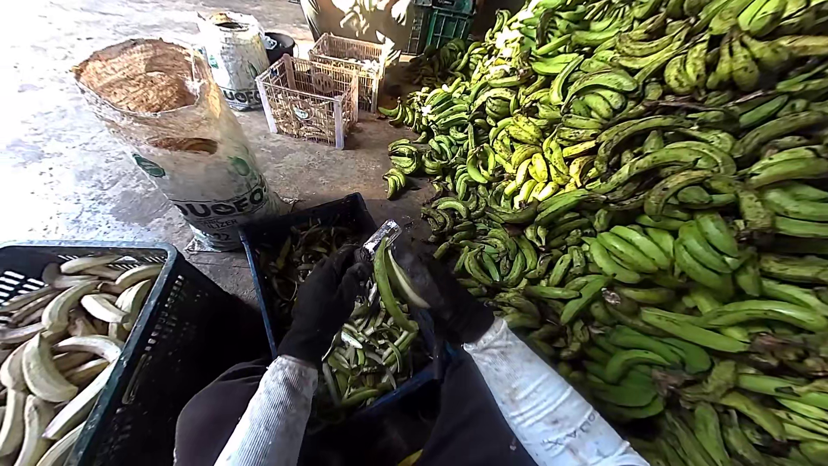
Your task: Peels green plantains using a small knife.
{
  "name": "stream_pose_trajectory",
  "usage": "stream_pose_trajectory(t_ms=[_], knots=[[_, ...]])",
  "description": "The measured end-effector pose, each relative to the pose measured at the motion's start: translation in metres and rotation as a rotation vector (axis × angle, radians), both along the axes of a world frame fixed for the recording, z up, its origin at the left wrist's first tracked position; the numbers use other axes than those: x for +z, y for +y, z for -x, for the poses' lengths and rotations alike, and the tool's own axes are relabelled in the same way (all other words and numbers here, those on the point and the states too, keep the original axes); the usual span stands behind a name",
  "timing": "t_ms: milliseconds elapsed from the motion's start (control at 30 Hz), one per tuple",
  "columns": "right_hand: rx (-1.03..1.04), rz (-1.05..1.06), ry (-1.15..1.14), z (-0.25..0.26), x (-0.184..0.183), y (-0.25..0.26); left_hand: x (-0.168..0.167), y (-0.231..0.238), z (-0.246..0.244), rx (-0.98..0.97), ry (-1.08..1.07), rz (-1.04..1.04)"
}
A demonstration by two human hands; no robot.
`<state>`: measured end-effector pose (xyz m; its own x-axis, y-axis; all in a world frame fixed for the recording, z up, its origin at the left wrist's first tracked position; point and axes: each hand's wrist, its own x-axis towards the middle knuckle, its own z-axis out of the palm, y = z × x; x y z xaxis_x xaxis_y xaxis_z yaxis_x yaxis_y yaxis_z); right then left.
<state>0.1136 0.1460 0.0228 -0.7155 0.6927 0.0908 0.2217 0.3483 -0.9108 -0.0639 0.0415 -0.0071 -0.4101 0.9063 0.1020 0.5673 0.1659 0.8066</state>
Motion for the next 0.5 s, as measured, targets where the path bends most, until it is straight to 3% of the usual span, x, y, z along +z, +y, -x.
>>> stream_pose_trajectory(t_ms=[167,300,400,500], knots=[[-0.051,0.115,0.105,-0.007,-0.012,0.006,0.003,0.002,0.003,0.124,-0.041,0.135],[-0.288,0.686,0.484,-0.007,-0.03,0.023,-0.009,-0.003,-0.005,-0.031,0.201,-0.054],[-0.297,0.878,0.705,-0.013,-0.034,0.028,-0.019,-0.005,-0.022,-0.162,0.45,-0.223],[-0.242,1.095,0.784,-0.021,-0.047,0.04,-0.024,-0.007,-0.032,-0.196,0.62,-0.36]])
